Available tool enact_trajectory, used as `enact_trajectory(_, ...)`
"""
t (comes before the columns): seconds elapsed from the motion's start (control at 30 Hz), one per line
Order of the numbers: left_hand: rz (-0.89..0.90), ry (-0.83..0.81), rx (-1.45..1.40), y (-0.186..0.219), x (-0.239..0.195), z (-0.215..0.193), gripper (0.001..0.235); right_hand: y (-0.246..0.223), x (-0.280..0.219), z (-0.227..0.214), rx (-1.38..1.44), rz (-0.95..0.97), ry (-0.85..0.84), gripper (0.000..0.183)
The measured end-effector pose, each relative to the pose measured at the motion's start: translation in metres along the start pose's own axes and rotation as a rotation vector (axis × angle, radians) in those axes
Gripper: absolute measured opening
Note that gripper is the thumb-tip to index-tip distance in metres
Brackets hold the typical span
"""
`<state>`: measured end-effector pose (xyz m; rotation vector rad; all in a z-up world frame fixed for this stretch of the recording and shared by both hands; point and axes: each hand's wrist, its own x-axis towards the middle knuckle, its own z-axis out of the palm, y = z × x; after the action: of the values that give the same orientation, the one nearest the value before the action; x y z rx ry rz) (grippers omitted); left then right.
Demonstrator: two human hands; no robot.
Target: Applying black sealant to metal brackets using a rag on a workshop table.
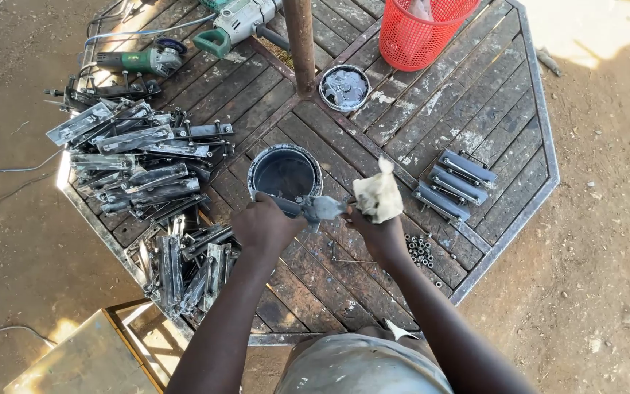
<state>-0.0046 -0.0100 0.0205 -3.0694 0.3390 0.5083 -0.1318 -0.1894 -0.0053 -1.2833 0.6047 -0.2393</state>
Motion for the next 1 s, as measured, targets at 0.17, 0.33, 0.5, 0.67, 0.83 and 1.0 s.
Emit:
enact_trajectory(0.17,0.004,-0.036,0.066,-0.001,-0.001,0.009,0.092,-0.041,-0.017,0.003,-0.458,-0.092,0.095,0.057)
enact_trajectory(0.33,0.032,-0.087,0.118,0.008,-0.005,0.007,0.087,-0.043,-0.022,0.009,-0.468,-0.150,0.053,0.042)
enact_trajectory(0.5,-0.027,-0.227,0.051,0.012,-0.012,-0.021,0.092,-0.033,-0.022,-0.011,-0.493,-0.104,0.059,0.044)
enact_trajectory(0.67,-0.108,-0.361,-0.066,-0.027,-0.007,-0.011,0.101,0.030,-0.006,-0.059,-0.206,0.120,0.155,0.048)
enact_trajectory(0.83,-0.186,-0.470,-0.213,-0.051,-0.042,-0.024,0.103,0.100,0.023,-0.093,0.217,0.354,0.189,0.034)
enact_trajectory(1.0,-0.269,-0.624,-0.293,-0.074,-0.051,0.006,0.104,0.114,0.030,-0.087,0.677,0.534,0.132,0.021)
